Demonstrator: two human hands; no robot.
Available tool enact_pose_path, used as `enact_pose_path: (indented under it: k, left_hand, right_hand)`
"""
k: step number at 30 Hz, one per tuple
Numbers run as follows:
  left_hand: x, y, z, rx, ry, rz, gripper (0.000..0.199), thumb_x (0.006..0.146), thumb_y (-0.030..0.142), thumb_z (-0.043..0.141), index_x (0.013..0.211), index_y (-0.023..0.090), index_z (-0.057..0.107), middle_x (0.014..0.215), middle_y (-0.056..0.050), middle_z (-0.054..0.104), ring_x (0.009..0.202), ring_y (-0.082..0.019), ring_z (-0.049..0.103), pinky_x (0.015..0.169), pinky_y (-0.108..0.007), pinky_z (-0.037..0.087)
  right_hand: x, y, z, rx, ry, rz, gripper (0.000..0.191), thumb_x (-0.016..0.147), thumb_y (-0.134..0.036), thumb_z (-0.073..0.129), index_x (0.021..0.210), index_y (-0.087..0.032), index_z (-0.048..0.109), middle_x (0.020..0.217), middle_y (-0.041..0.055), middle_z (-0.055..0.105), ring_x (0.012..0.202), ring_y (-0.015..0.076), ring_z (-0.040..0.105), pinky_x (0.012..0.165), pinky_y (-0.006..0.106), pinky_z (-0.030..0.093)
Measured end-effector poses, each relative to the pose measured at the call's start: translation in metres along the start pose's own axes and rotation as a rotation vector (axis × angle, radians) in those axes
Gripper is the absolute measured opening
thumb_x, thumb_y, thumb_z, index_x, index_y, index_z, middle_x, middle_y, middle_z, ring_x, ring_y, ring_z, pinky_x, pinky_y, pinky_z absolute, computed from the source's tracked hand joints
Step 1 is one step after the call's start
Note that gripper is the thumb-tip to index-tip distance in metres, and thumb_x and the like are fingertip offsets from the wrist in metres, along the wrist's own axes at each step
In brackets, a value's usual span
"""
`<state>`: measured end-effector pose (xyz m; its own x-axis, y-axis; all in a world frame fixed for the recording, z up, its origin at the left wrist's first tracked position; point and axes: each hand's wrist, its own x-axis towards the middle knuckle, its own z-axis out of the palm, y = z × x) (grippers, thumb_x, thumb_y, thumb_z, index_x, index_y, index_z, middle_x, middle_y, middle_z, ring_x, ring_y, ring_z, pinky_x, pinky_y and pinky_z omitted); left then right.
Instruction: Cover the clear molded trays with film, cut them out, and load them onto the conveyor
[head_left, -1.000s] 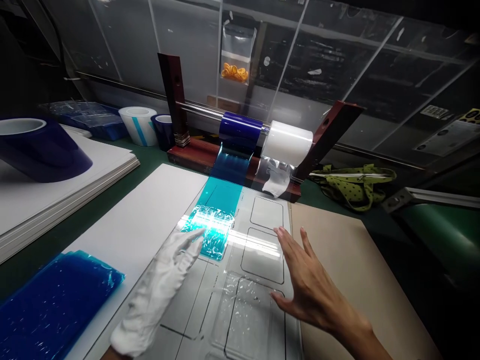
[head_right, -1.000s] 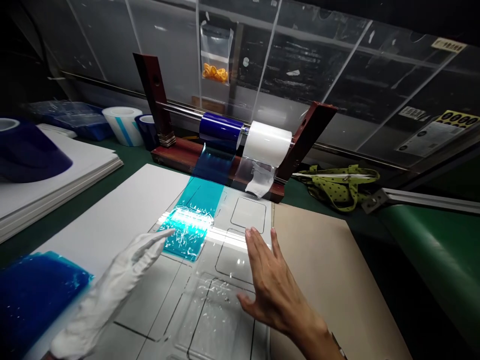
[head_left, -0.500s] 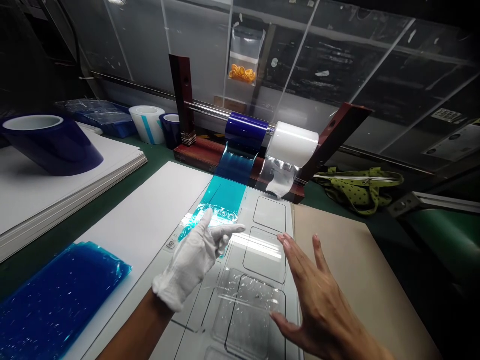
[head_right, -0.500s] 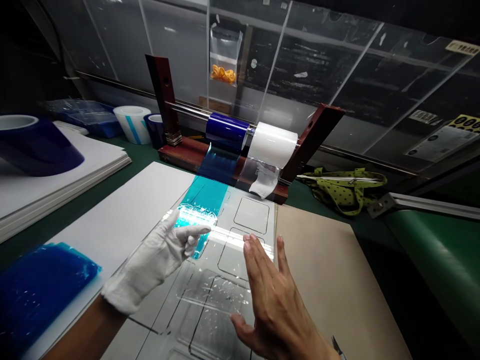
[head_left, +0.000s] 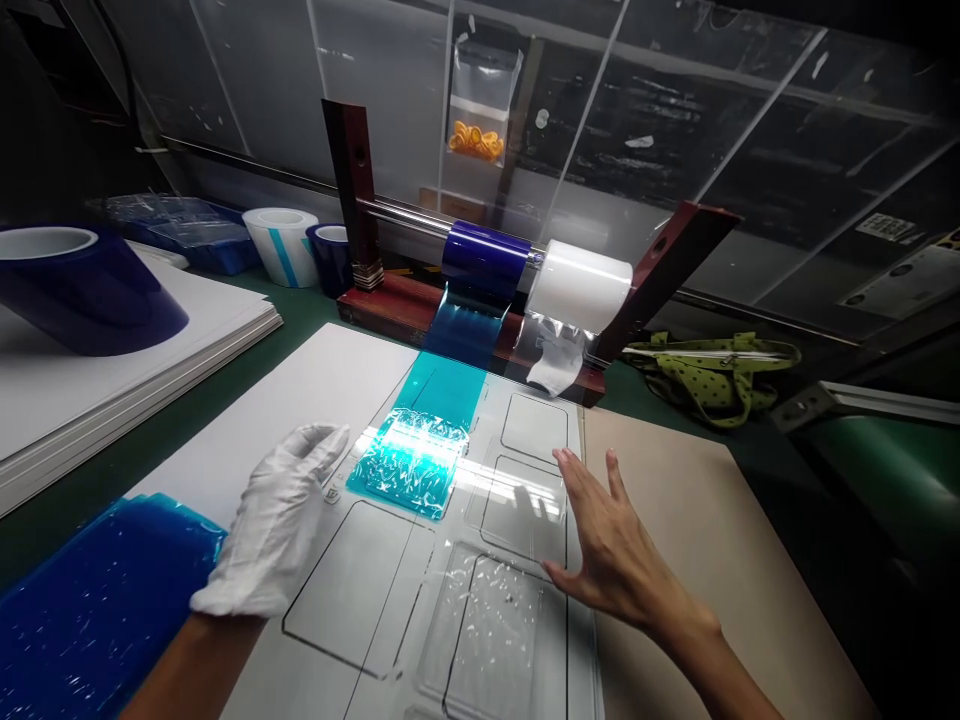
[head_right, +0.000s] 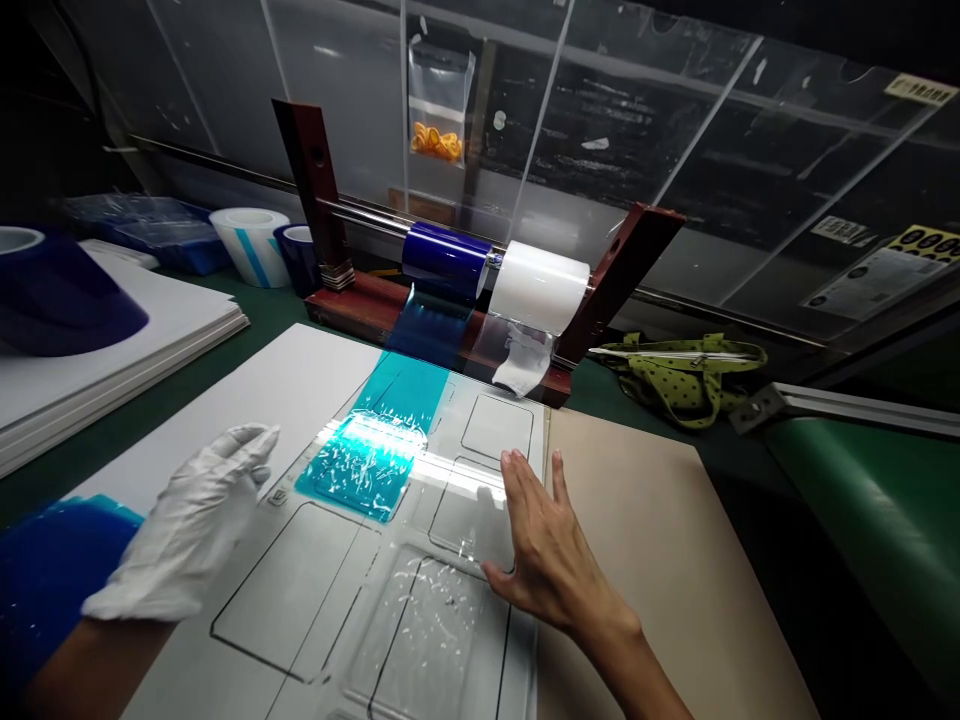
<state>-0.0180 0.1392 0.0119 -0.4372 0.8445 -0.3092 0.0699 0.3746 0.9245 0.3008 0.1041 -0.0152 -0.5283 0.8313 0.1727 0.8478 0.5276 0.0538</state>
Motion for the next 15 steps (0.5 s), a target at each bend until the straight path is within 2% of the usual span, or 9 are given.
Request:
enact_pose_path:
  k: [3, 8, 12, 15]
  left_hand:
    - [0.011, -0.010, -0.009, 0.119, 0.034, -0.024, 0.039, 0.077, 0.049, 0.063, 0.113, 0.034, 0.057, 0.127, 0.001, 0.058, 0.115, -0.027, 0.056, 0.108, -0.050, 0.036]
    - [0.023, -0.019, -0.012, 0.143, -0.059, 0.017, 0.042, 0.080, 0.051, 0.057, 0.121, 0.043, 0.053, 0.140, 0.007, 0.049, 0.120, -0.025, 0.054, 0.104, -0.045, 0.041]
    - [0.026, -0.010, -0.006, 0.258, -0.114, 0.087, 0.047, 0.082, 0.065, 0.044, 0.121, 0.041, 0.055, 0.141, 0.003, 0.048, 0.127, -0.031, 0.046, 0.109, -0.053, 0.031]
    - [0.038, 0.000, 0.008, 0.418, -0.142, 0.161, 0.055, 0.084, 0.070, 0.034, 0.124, 0.038, 0.054, 0.142, -0.002, 0.045, 0.125, -0.030, 0.047, 0.105, -0.050, 0.036]
  right_hand:
    - [0.001, 0.001, 0.004, 0.011, -0.017, -0.010, 0.100, 0.077, -0.032, 0.062, 0.148, 0.004, 0.001, 0.148, 0.0286, 0.034, 0.139, 0.0357, 0.030, 0.114, 0.064, 0.007]
    - [0.004, 0.001, 0.005, 0.052, -0.067, 0.000, 0.101, 0.078, -0.028, 0.061, 0.149, 0.002, -0.004, 0.149, 0.0284, 0.032, 0.140, 0.0346, 0.027, 0.113, 0.065, 0.007]
    - [0.004, 0.005, 0.007, 0.046, -0.091, 0.030, 0.106, 0.079, -0.032, 0.065, 0.149, -0.003, -0.008, 0.154, 0.0265, 0.018, 0.144, 0.0356, 0.015, 0.111, 0.068, 0.005]
    - [0.000, 0.005, 0.005, 0.030, -0.041, 0.060, 0.101, 0.084, -0.042, 0.061, 0.150, -0.005, -0.006, 0.156, 0.0232, 0.016, 0.145, 0.0352, 0.011, 0.110, 0.069, 0.006]
